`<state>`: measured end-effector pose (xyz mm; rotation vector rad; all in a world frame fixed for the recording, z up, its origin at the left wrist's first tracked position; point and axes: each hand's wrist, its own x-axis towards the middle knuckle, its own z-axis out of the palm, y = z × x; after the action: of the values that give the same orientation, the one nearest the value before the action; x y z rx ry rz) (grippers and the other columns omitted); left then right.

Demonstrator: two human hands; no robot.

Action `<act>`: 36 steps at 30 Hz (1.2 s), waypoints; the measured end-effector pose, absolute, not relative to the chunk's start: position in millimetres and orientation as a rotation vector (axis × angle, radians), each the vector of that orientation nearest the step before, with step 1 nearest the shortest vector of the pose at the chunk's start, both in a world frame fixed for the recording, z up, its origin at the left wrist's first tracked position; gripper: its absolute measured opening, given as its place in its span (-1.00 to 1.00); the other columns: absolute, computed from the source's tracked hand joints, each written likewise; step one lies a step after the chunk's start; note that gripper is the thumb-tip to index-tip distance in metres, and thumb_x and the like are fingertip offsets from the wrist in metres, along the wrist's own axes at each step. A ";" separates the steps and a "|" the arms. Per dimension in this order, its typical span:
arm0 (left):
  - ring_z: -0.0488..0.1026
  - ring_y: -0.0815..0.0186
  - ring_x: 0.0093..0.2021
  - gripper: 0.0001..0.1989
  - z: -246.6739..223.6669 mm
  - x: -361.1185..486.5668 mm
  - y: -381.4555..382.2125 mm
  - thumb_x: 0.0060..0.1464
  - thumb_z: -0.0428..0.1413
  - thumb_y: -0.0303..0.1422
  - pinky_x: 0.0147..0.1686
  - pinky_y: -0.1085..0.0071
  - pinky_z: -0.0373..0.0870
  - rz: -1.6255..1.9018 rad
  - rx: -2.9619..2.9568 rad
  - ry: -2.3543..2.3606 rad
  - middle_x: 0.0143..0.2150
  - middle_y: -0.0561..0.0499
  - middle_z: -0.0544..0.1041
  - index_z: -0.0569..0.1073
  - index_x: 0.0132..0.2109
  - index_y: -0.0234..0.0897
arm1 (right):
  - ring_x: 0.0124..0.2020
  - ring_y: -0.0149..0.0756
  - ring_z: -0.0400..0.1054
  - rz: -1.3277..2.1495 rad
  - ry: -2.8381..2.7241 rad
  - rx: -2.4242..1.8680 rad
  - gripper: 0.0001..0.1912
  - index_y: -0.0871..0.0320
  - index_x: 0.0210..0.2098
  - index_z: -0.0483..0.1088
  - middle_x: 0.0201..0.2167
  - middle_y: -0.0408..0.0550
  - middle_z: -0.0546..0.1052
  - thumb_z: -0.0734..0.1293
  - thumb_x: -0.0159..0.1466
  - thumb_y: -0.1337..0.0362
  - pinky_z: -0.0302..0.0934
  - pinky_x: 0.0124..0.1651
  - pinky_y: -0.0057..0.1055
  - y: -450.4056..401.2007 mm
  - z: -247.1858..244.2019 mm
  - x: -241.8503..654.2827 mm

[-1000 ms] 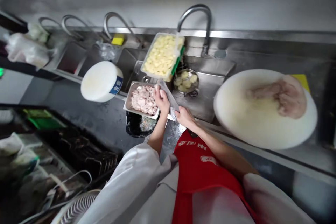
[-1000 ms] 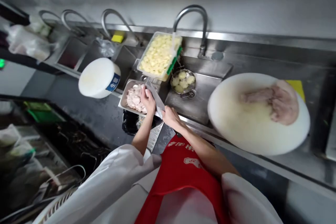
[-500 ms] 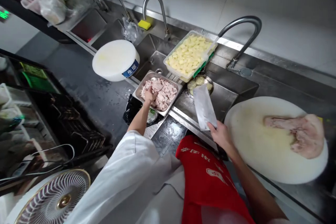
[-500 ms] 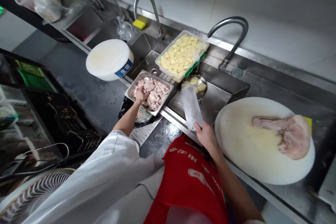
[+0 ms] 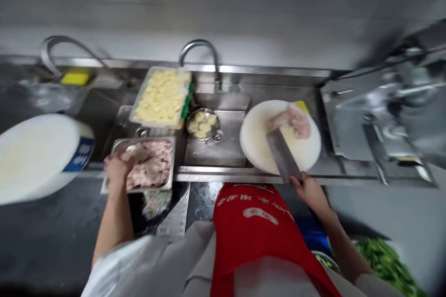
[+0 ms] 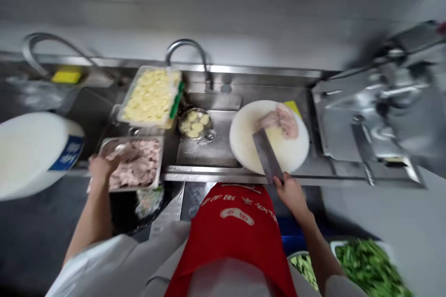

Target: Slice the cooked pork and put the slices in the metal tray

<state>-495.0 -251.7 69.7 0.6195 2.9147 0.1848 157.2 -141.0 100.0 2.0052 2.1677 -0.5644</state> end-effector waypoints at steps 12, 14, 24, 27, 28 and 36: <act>0.53 0.22 0.00 -0.70 47.8 -120.4 0.9 0.17 0.04 -0.35 0.07 0.30 0.46 0.808 1.682 1.876 0.01 -0.13 0.58 0.48 0.02 -0.31 | -0.30 -0.14 0.48 -0.623 2.046 2.051 -0.73 0.21 -0.21 0.40 -0.32 0.14 0.58 0.16 0.40 0.17 0.02 -0.32 -0.36 -122.0 69.5 290.7; 0.47 0.16 0.09 -0.61 46.5 -48.8 43.5 0.19 0.08 -0.32 0.14 0.26 0.40 0.705 1.839 1.827 0.10 -0.20 0.51 0.42 0.14 -0.31 | -0.28 -0.15 0.48 -0.715 2.020 2.028 -0.72 0.20 -0.22 0.39 -0.32 0.11 0.58 0.15 0.40 0.16 -0.02 -0.33 -0.37 -116.3 65.3 305.3; 0.48 0.16 -0.04 -0.48 49.9 10.9 121.3 0.14 0.15 -0.25 0.01 0.26 0.42 0.083 1.859 1.958 -0.02 -0.12 0.50 0.27 0.23 -0.13 | -0.29 -0.16 0.47 -0.970 2.119 1.851 -0.75 0.17 -0.23 0.36 -0.35 0.07 0.57 0.15 0.41 0.16 -0.07 -0.35 -0.37 -84.5 56.0 384.6; 0.35 0.06 0.15 -0.51 55.3 17.7 120.4 0.13 0.15 -0.15 0.11 0.12 0.35 -0.032 1.960 1.985 0.14 -0.15 0.42 0.33 0.18 -0.09 | -0.30 -0.15 0.48 -0.966 2.155 1.826 -0.76 0.16 -0.23 0.36 -0.36 0.07 0.57 0.15 0.41 0.17 -0.06 -0.36 -0.36 -71.5 51.7 399.5; 0.27 0.00 0.23 -0.48 54.5 26.4 121.3 0.10 0.18 -0.13 0.16 0.02 0.29 -0.078 2.025 1.983 0.22 -0.16 0.35 0.33 0.19 -0.08 | -0.31 -0.15 0.48 -0.961 2.167 1.818 -0.77 0.15 -0.23 0.36 -0.35 0.06 0.57 0.16 0.41 0.17 -0.05 -0.36 -0.36 -67.3 50.4 402.8; 0.38 0.04 0.13 -0.64 38.2 86.3 154.4 0.18 0.03 -0.39 0.27 -0.04 0.10 -0.357 2.113 1.958 0.11 -0.26 0.47 0.40 0.11 -0.32 | -0.29 -0.15 0.48 -0.991 2.219 1.761 -0.75 0.15 -0.23 0.37 -0.35 0.07 0.58 0.16 0.41 0.15 0.00 -0.34 -0.36 -45.1 41.4 415.3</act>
<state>86.3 154.4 38.2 2.1126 1.9581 -0.3568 415.3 -45.1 41.4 1.7609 2.2192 -0.9912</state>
